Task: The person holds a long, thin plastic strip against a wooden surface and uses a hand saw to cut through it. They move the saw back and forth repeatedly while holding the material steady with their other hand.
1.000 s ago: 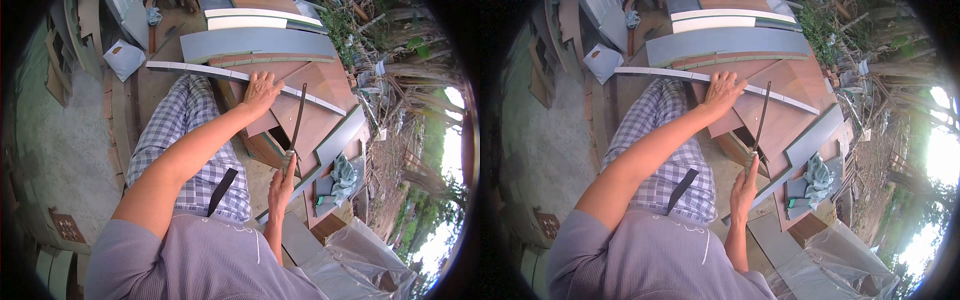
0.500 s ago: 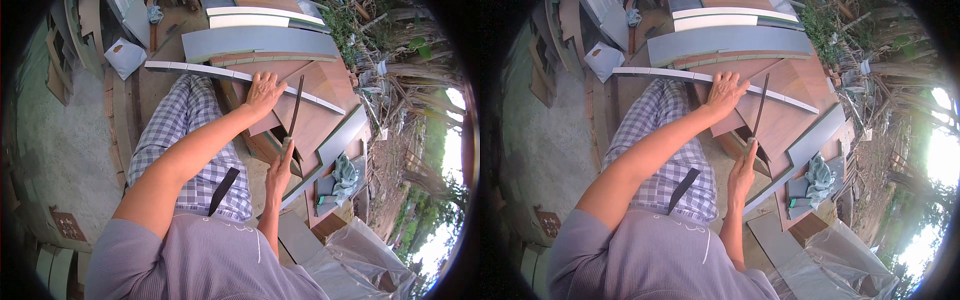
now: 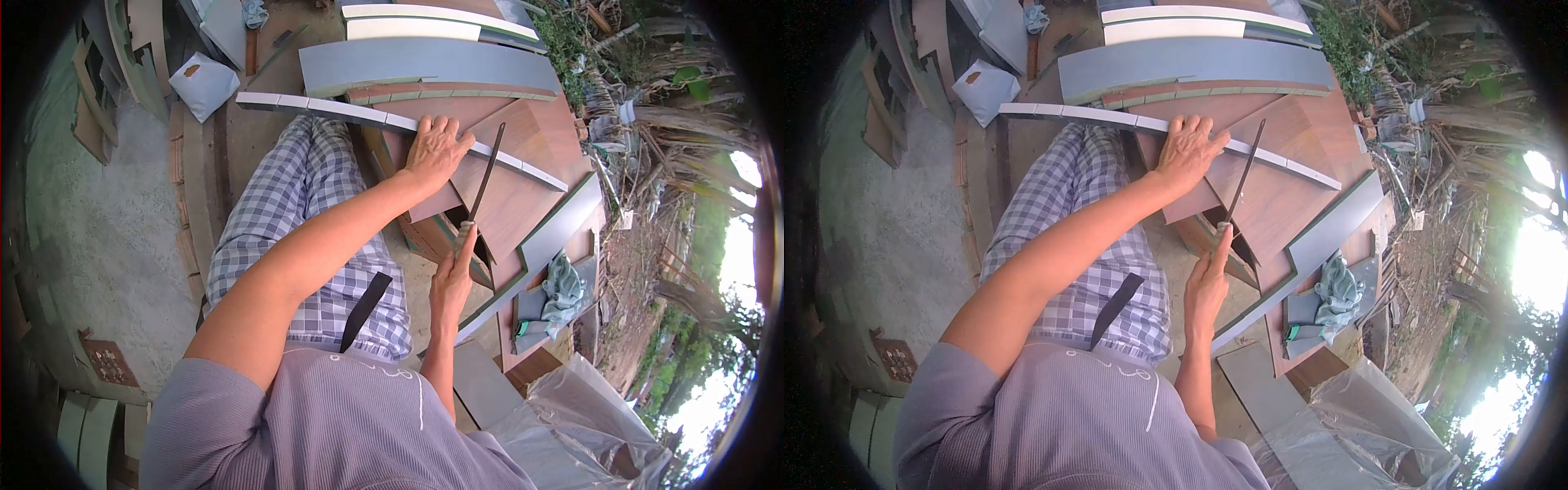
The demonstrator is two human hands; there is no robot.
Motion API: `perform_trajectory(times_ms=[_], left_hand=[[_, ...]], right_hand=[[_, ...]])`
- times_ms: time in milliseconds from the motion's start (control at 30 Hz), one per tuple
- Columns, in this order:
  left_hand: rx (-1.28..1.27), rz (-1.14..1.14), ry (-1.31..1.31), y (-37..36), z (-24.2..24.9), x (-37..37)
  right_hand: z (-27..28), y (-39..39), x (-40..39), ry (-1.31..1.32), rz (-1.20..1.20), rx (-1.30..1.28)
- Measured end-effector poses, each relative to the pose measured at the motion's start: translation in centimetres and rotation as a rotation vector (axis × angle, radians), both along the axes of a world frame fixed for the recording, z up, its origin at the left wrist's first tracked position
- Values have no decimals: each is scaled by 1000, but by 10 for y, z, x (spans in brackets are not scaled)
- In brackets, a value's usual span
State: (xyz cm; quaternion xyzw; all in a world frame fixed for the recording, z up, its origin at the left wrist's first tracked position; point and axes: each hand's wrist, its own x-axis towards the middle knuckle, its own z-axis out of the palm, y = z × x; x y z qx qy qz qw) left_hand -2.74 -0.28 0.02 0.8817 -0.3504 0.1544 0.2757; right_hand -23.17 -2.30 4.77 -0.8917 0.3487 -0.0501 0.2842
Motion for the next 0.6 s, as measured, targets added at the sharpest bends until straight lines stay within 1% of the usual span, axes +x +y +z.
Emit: perform_trajectory(times_ms=[100, 200, 267, 367, 500, 567, 600], left_hand=[[47, -15, 31, -1, 0, 1], [58, -10, 36, -2, 1, 1], [50, -7, 30, -1, 0, 1], [-6, 11, -7, -1, -1, 1], [-17, 20, -32, -1, -1, 1], [5, 13, -19, 0, 0, 0], [11, -2, -1, 0, 0, 0]], right_hand=[[2, 2, -4, 41, -32, 47], [-2, -8, 18, 19, -34, 37], [-2, -20, 39, -53, 1, -23], [-9, -36, 58, -101, 38, -44], [-8, -25, 41, -108, 43, -68], [-5, -9, 18, -50, -4, 18], [-4, -2, 8, -46, -9, 19]])
